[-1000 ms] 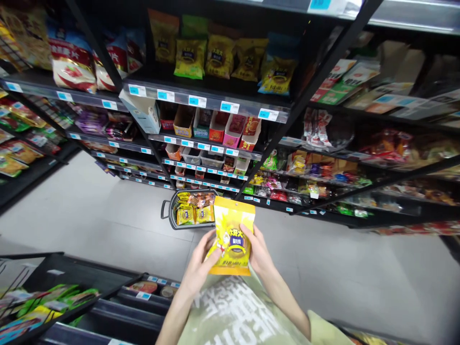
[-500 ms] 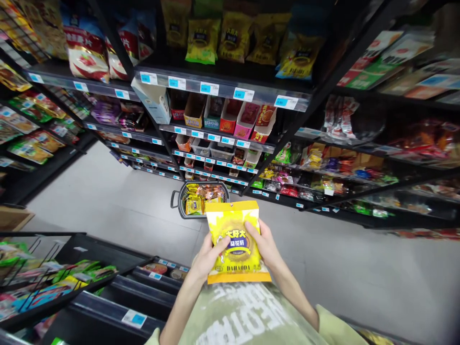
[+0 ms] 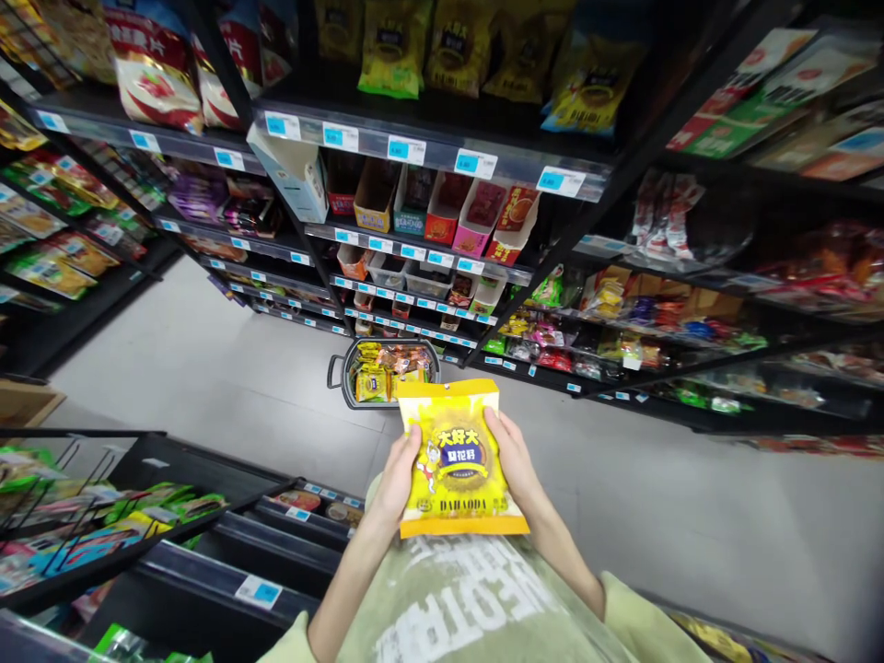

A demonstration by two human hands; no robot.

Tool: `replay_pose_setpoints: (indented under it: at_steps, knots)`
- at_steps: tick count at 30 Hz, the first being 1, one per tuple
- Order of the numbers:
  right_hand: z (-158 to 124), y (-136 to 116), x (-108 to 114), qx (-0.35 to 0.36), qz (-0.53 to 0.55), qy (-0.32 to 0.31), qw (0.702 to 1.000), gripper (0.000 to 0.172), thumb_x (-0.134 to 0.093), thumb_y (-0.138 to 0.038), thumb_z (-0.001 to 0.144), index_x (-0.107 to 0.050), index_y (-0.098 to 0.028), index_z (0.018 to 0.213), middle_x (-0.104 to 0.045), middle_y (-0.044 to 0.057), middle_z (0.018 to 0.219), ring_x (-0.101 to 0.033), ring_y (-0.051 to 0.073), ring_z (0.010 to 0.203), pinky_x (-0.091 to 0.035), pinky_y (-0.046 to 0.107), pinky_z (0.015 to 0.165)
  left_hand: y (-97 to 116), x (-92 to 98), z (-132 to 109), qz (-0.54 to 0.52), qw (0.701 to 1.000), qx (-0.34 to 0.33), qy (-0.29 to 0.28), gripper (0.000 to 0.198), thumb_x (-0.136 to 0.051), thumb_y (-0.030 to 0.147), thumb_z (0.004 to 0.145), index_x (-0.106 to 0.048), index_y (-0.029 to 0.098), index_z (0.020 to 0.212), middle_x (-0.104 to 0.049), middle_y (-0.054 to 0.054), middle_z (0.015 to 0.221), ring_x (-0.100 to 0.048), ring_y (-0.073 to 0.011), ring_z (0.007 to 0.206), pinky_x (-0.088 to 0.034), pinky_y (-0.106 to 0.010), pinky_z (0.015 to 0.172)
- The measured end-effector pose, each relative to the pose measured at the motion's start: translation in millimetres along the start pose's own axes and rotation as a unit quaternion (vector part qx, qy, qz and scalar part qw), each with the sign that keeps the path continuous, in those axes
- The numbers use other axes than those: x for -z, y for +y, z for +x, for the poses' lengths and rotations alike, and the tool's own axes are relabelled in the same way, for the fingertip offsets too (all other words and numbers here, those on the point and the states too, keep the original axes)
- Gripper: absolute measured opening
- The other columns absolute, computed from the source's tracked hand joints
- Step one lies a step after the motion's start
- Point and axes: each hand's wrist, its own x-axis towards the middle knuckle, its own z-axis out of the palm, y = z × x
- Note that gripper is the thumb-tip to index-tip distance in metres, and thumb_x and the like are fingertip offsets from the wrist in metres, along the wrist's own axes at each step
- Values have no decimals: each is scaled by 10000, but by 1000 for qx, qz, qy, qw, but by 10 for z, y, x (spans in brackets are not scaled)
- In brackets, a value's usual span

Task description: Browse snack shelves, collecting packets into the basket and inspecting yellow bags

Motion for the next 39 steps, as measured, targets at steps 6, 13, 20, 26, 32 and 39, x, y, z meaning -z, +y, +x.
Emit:
replay_pose_setpoints:
  at_steps: [6,13,20,26,32,39]
  knots:
    - [4,-4,11,-7,-2,22,1000,516,-765,-675,724,-748,-205,937,-784,61,990,-712,299,954,-575,341,766,-24,24,27,5,1000,6,4,595,-763,606,807,-730,114,1141,-767,-136,1137,-716,-323,1071,-573,-394,934]
    - [22,6,19,-6,-7,17,1000,522,-749,-685,734,-759,-212,954,-787,62,993,-709,302,970,-574,357,804,19,-15,9,-7,1000,9,-14,609,-755,620,807,-726,107,1135,-770,-146,1115,-715,-333,1081,-575,-405,937]
    - [42,26,25,-6,-5,12,1000,530,-751,-691,726,-757,-210,949,-786,68,1009,-713,309,966,-576,372,812,12,-11,17,5,1000,-4,14,609,-789,621,769,-739,103,1086,-778,-144,1088,-728,-336,1052,-576,-395,926]
    - [35,4,13,-9,-7,18,1000,530,-766,-689,707,-758,-212,936,-787,60,992,-710,310,975,-578,366,804,27,-19,8,10,1000,0,21,628,-783,631,770,-729,108,1114,-777,-134,1096,-737,-321,1025,-582,-386,913]
    - [36,0,-1,-14,1,21,1000,516,-773,-675,704,-761,-212,931,-787,59,989,-714,307,962,-581,366,798,23,-14,2,5,1000,12,14,630,-762,636,792,-716,102,1123,-772,-144,1106,-726,-330,1051,-584,-400,918]
    - [45,12,6,-13,3,13,1000,512,-762,-670,728,-761,-213,958,-788,68,1002,-718,316,968,-583,379,803,30,-25,-1,-1,1000,15,4,612,-751,626,809,-720,106,1130,-768,-152,1117,-713,-347,1093,-577,-421,947]
